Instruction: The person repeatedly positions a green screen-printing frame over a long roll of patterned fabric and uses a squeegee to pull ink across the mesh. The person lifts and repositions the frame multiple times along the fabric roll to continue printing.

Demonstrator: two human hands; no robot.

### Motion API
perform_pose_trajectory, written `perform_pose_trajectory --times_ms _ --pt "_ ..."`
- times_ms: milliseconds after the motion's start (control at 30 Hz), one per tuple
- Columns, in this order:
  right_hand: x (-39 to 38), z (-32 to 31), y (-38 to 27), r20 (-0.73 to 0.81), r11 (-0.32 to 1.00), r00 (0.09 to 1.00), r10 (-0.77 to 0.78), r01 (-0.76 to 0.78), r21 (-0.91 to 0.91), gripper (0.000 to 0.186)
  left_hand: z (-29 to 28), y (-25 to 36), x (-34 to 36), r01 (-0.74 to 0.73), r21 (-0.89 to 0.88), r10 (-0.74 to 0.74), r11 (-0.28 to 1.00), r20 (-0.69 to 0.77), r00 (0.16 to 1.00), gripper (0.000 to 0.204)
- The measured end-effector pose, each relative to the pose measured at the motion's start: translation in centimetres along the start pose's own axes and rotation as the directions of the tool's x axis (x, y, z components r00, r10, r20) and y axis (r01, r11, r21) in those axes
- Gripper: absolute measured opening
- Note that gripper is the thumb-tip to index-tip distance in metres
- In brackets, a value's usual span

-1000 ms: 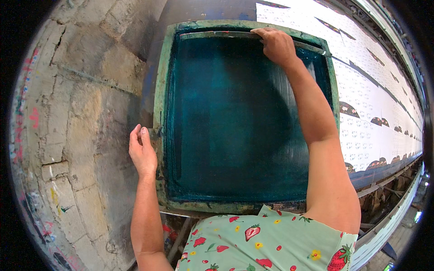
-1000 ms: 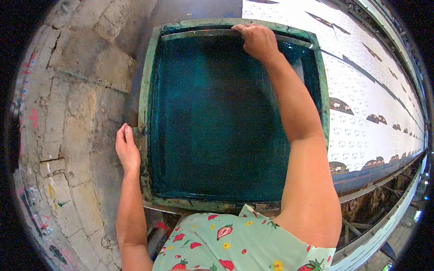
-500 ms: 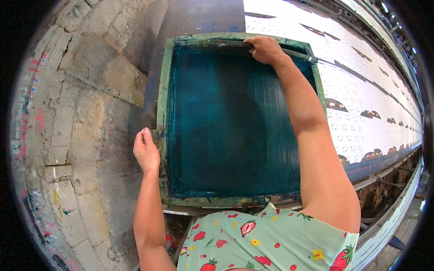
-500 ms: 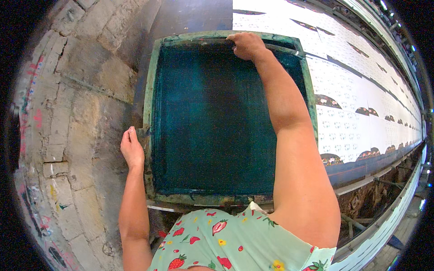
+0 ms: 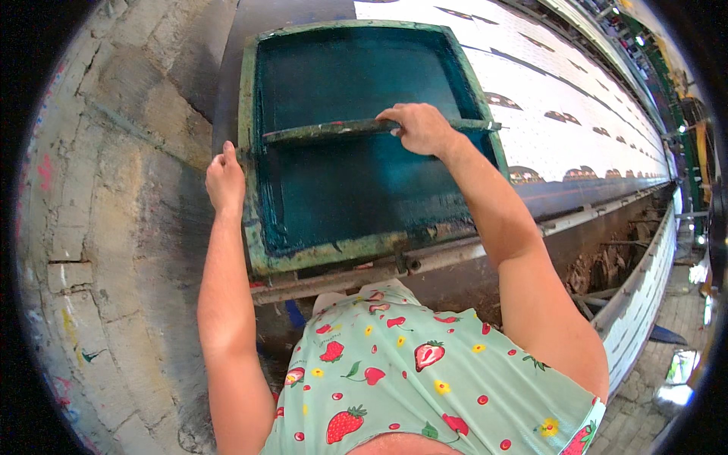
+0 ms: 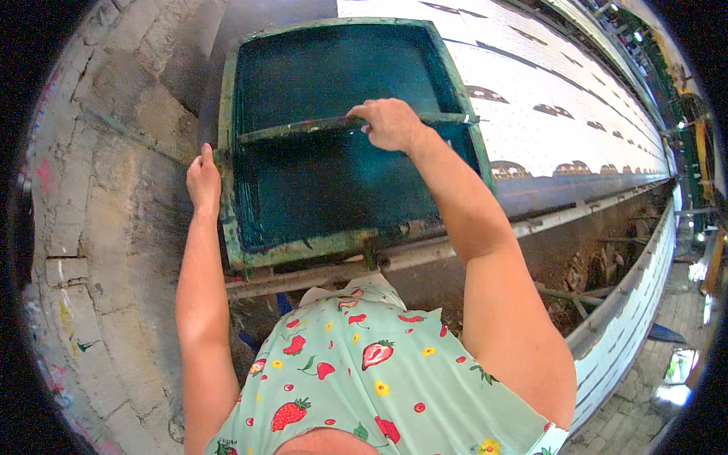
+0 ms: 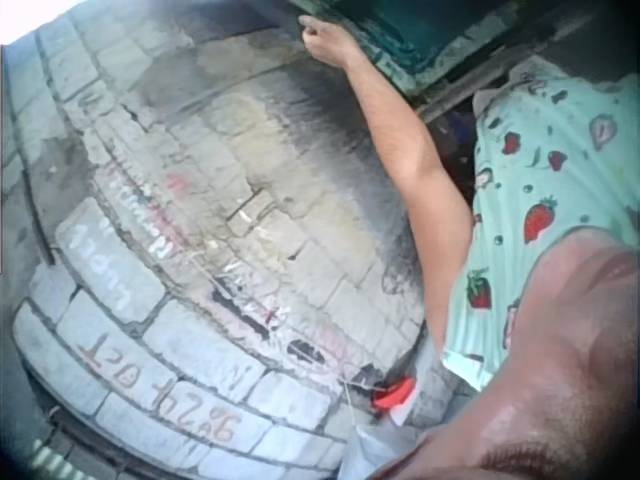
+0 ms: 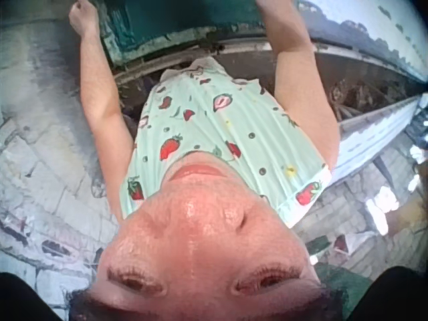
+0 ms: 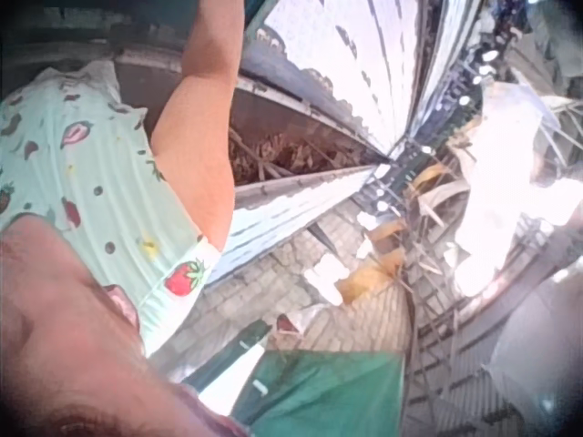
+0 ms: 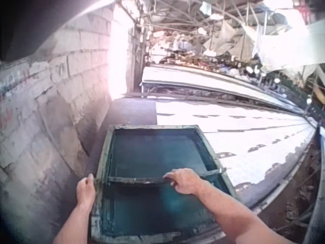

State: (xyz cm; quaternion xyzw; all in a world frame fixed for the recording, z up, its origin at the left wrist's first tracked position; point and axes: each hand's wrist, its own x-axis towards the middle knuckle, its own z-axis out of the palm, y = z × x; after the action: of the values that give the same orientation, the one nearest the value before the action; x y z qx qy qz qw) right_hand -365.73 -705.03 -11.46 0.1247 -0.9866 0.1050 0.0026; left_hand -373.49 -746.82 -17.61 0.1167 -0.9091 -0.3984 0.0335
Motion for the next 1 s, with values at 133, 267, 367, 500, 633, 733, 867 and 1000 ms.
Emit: perform_pose_trajectory --times_ms 133,267,367,500,633,733,867,1000 --pt "-6.6 0.2 -3.9 0.018 1.000 1.000 -0.008 0.007 0.026 0.042 0.0 0.0 0.3 0.001 -0.009 -0.001 1.000 0.030 1.000 0.076" --pt "-11.5 0.7 -7.8 0.003 0.997 1.000 -0.019 0.019 0.069 0.045 -0.1 -1.5 1.5 0.040 -0.040 -0.038 0.998 0.044 0.998 0.075" --pt "-14.4 1.1 -8.8 0.013 0.998 0.999 -0.032 0.032 0.055 0.046 0.2 -0.9 1.2 0.025 -0.021 -0.024 0.999 0.056 0.998 0.074" --pt "-16.7 2.3 -9.1 -0.083 0.992 0.991 -0.106 0.111 0.062 0.044 0.3 -0.7 1.1 0.009 0.018 -0.009 1.000 0.030 1.000 0.074" --pt "-18.0 2.5 -9.2 -0.129 0.980 0.973 -0.193 0.198 0.023 0.053 0.4 -0.1 1.1 0.057 0.045 -0.058 0.997 0.022 0.998 0.078" --pt "-18.4 3.2 -7.3 -0.178 0.962 0.956 -0.232 0.253 0.106 0.054 0.8 0.8 0.1 -0.013 0.117 0.015 0.993 -0.022 1.000 0.081" --pt "-20.1 2.3 -3.6 -0.169 0.877 0.935 -0.311 0.351 0.328 0.042 0.8 -0.4 1.4 0.045 0.131 -0.041 0.990 -0.032 0.999 0.085" --pt "-22.2 -0.8 3.1 -0.369 0.839 0.911 -0.184 0.341 0.424 0.032 -0.3 -0.5 1.3 0.137 0.304 -0.109 0.943 -0.109 0.988 0.085"
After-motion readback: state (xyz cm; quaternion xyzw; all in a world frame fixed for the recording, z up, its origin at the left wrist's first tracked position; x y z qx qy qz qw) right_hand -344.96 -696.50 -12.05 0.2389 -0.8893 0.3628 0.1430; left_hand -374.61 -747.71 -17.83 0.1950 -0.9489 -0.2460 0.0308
